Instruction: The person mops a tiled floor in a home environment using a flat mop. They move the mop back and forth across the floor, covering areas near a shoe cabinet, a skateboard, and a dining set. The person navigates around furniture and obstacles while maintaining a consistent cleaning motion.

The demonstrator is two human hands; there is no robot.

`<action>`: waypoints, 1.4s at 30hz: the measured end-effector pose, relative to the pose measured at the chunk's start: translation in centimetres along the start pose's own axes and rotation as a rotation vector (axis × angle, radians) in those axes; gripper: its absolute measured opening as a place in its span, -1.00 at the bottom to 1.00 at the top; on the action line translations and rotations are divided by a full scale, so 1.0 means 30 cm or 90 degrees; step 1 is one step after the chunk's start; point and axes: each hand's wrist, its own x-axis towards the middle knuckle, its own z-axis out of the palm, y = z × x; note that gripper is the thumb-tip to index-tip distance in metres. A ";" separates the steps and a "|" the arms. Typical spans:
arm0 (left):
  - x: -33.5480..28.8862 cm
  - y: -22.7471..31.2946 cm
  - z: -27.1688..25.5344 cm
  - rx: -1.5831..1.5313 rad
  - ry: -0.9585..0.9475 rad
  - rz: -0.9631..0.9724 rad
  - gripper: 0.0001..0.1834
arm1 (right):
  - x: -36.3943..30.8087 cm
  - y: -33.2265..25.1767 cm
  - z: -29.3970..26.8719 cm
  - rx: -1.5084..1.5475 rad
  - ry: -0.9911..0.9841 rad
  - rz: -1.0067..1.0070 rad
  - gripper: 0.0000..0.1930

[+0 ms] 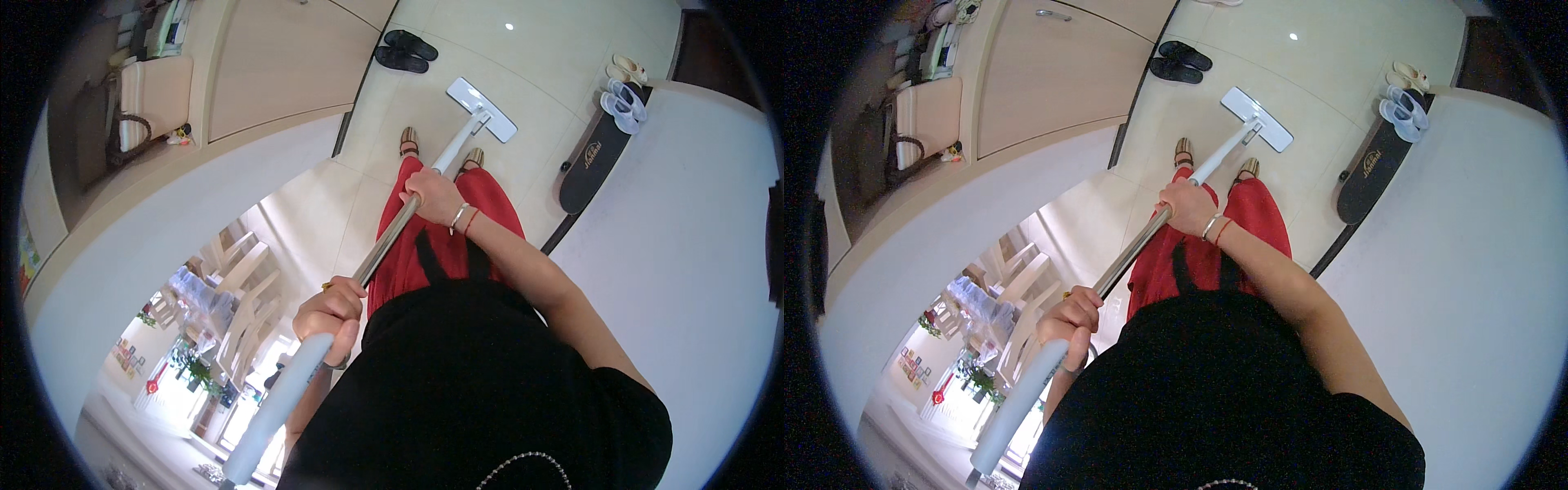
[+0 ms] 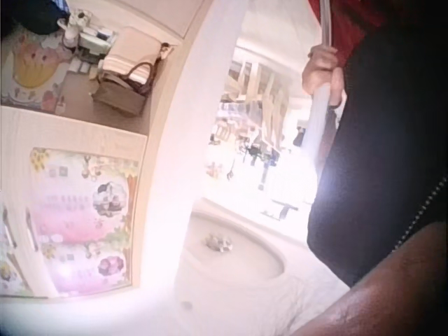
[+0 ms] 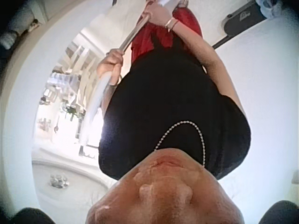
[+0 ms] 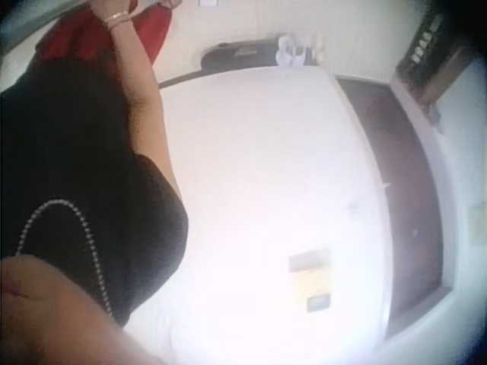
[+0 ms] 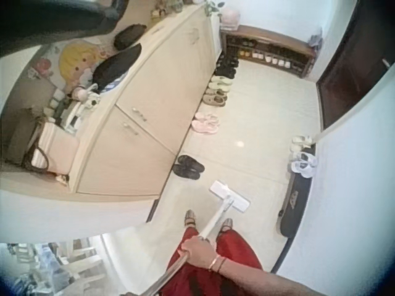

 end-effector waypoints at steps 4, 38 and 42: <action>0.020 -0.052 0.053 -0.029 0.057 0.054 -0.81 | -0.007 0.035 -0.067 -0.011 -0.043 0.004 -0.84; -0.203 0.029 -0.449 0.026 -0.003 -0.007 -0.76 | 0.155 -0.212 0.394 -0.008 -0.084 0.000 -0.89; -0.152 -0.014 -0.388 -0.043 -0.023 0.051 -0.78 | 0.149 -0.197 0.300 -0.054 -0.163 0.043 -0.90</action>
